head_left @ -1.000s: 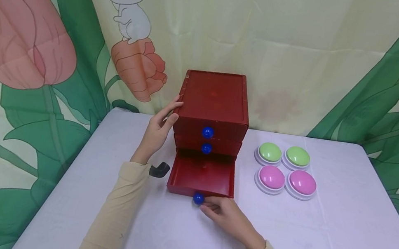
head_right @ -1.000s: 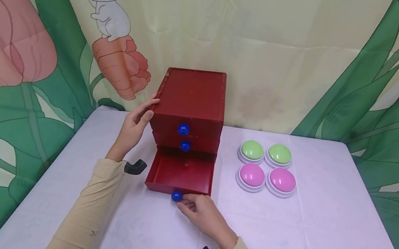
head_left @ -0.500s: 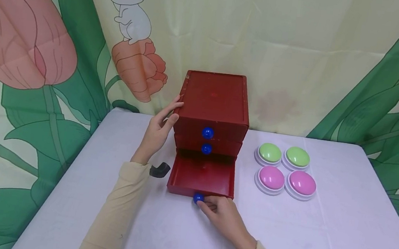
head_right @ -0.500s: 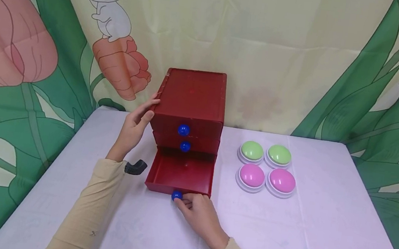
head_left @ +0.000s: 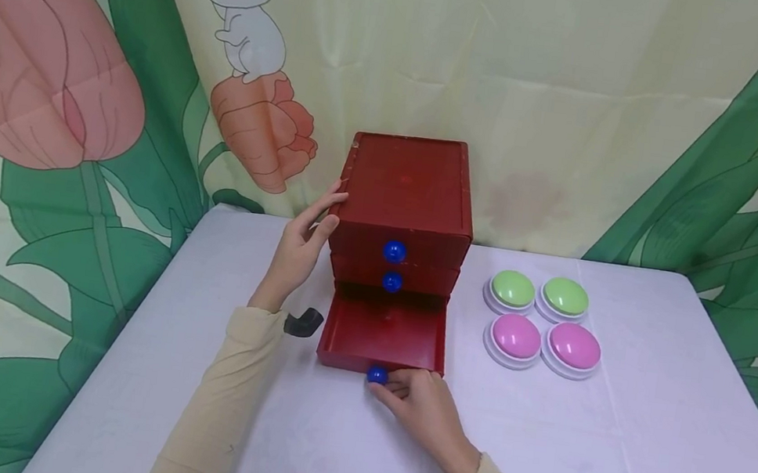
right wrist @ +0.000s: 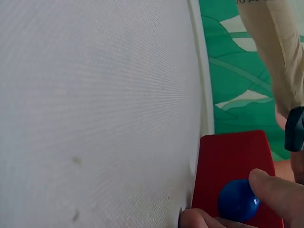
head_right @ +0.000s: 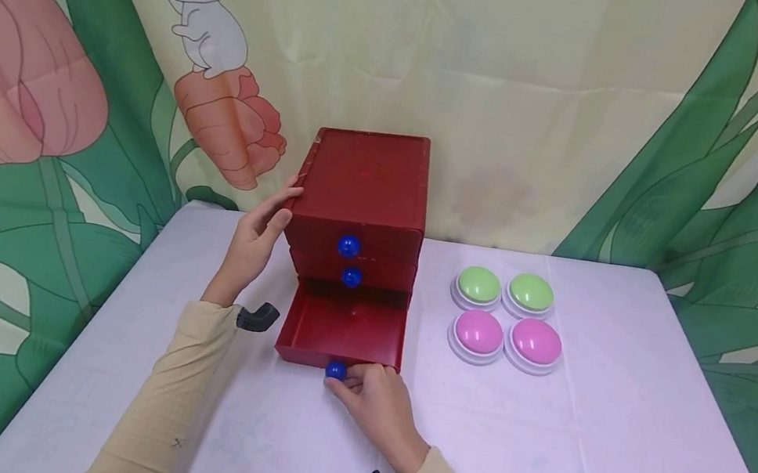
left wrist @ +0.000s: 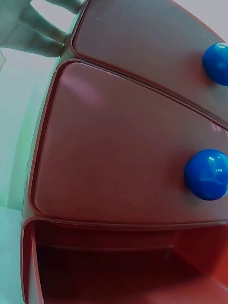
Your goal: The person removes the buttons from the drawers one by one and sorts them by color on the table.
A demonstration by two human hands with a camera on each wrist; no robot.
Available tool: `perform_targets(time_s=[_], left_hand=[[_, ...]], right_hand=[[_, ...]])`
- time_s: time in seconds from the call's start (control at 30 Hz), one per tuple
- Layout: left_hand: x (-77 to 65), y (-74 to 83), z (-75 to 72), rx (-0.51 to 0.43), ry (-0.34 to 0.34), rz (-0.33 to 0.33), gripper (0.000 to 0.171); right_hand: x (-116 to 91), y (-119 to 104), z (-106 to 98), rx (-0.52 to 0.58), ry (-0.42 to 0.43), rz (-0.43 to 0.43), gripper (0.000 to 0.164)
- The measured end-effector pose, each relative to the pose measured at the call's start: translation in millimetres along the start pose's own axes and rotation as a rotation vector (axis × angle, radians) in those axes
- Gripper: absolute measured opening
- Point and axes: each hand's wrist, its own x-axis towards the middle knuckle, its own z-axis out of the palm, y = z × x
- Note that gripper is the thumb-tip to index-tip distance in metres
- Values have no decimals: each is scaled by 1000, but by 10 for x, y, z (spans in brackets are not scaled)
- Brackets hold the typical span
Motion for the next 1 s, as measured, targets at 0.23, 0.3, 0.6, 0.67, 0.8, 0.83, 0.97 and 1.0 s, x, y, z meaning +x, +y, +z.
perform_targets(time_s=[0.23,0.3,0.6,0.67,0.8,0.83,0.97,1.0], left_hand=[[16,-120,-10,-4,4,12,42],[32,-211,-19,1,7,26,41],[7,-35,-10,-1,3,16,42],[9,-40,-8,-3,4,18,42],[8,-41,-8,-1,4,16,42],[8,-39,-9,-1,3,14,42],[6,-31,-12,-3,1,9,42],[6,-28,-13,-3,1,8,42]], right_hand=[[6,1,19,-12,28,10,21],[4,-3,18,-6,30,12,21],[10,-20,14,0,45,-1,22],[17,-22,14,0,48,-2,22],[33,-15,9,4,49,-2,22],[39,-14,7,4,49,-2,22],[64,2,-2,8,55,-4,21],[71,6,-6,7,57,-4,21]])
